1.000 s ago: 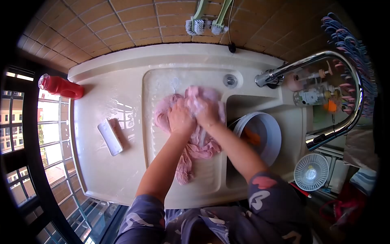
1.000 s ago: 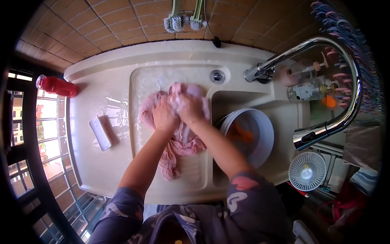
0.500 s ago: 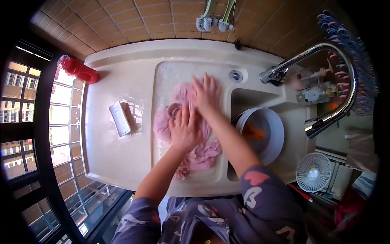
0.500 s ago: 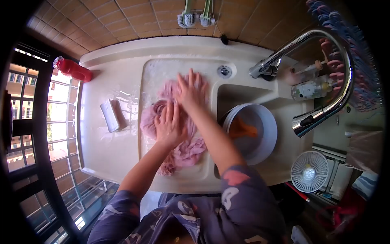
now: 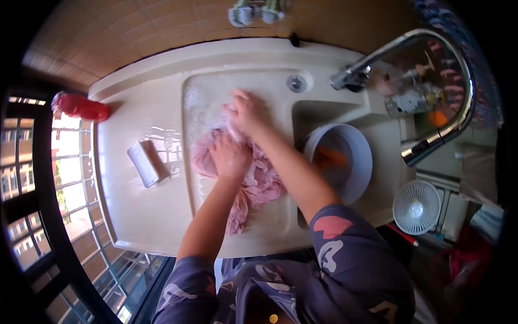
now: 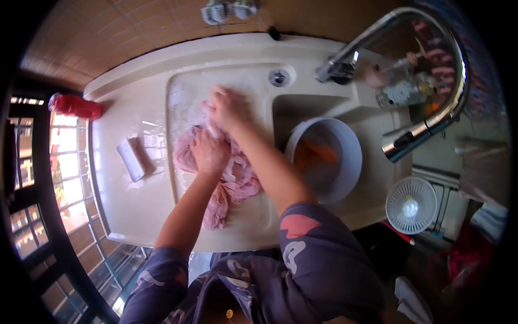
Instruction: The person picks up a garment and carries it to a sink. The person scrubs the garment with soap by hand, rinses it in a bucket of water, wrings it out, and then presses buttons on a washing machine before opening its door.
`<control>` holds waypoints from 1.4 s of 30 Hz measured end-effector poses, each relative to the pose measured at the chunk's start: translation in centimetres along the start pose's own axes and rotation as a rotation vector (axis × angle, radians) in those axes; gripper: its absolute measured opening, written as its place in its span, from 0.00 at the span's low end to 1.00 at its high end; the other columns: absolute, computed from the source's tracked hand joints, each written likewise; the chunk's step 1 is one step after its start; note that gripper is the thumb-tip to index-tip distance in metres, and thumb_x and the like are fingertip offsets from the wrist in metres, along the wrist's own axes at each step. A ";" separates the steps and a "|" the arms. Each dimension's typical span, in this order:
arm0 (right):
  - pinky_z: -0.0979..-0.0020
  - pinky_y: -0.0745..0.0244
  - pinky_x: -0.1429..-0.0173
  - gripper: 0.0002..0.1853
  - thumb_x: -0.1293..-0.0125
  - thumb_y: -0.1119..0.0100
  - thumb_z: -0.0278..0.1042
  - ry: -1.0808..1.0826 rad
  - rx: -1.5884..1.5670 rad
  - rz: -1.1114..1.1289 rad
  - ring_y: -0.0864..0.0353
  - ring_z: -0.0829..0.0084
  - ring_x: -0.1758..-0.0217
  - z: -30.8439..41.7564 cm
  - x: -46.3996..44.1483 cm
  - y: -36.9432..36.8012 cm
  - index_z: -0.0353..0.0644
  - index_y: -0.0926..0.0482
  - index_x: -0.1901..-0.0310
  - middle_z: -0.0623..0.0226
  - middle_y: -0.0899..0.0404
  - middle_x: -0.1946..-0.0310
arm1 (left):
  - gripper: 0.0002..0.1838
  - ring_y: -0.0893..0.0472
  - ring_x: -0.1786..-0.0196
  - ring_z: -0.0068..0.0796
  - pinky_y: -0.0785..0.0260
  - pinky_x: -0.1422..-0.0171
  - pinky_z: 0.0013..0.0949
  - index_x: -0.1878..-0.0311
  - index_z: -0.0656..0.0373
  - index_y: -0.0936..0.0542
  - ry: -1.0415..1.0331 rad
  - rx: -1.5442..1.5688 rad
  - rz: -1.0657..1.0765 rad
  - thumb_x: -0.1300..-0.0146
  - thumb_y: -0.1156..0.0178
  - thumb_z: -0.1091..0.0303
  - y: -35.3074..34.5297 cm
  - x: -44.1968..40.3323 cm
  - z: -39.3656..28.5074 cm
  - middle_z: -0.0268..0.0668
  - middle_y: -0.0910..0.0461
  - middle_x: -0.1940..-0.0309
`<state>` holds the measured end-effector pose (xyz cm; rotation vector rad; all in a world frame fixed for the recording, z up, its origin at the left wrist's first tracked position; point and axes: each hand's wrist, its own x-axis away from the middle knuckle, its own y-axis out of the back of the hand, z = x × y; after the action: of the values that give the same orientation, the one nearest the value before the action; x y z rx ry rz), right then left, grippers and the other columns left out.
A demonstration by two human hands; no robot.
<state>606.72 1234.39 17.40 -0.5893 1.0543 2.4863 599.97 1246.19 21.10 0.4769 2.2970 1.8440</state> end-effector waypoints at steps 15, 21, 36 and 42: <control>0.62 0.23 0.62 0.09 0.38 0.34 0.37 -0.585 -0.383 0.014 0.16 0.56 0.64 7.0 4.0 5.2 0.41 0.19 0.67 0.56 0.17 0.67 | 0.20 0.29 0.41 0.43 0.40 0.42 0.48 0.51 0.59 0.19 -0.074 0.079 -0.108 0.39 0.47 0.54 -1.0 0.0 0.6 0.41 0.25 0.47; 0.58 0.24 0.69 0.12 0.38 0.39 0.37 -0.052 0.121 -0.001 0.21 0.58 0.78 2.5 3.5 4.2 0.44 0.20 0.77 0.61 0.20 0.80 | 0.21 0.28 0.42 0.43 0.39 0.42 0.48 0.45 0.51 0.22 -0.164 -0.145 -0.100 0.38 0.48 0.54 -0.5 -0.5 0.6 0.40 0.25 0.49; 0.55 0.26 0.48 0.10 0.29 0.47 0.37 -0.572 0.749 0.164 0.21 0.54 0.55 -13.2 21.8 21.5 0.44 0.21 0.53 0.56 0.21 0.58 | 0.18 0.23 0.48 0.44 0.33 0.47 0.48 0.55 0.53 0.18 -0.091 -0.139 -0.321 0.44 0.42 0.54 -1.9 -0.5 -0.2 0.39 0.21 0.56; 0.56 0.29 0.41 0.17 0.34 0.43 0.37 -0.931 0.579 0.807 0.23 0.54 0.43 -15.9 23.2 14.0 0.42 0.21 0.45 0.51 0.21 0.48 | 0.20 0.23 0.48 0.48 0.33 0.46 0.51 0.55 0.56 0.18 -0.057 -0.182 -0.278 0.45 0.41 0.53 -2.9 -0.6 0.5 0.43 0.22 0.58</control>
<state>584.04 1217.54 3.66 1.2529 1.6156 2.2960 600.30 1245.92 18.15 0.1710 2.0149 1.8500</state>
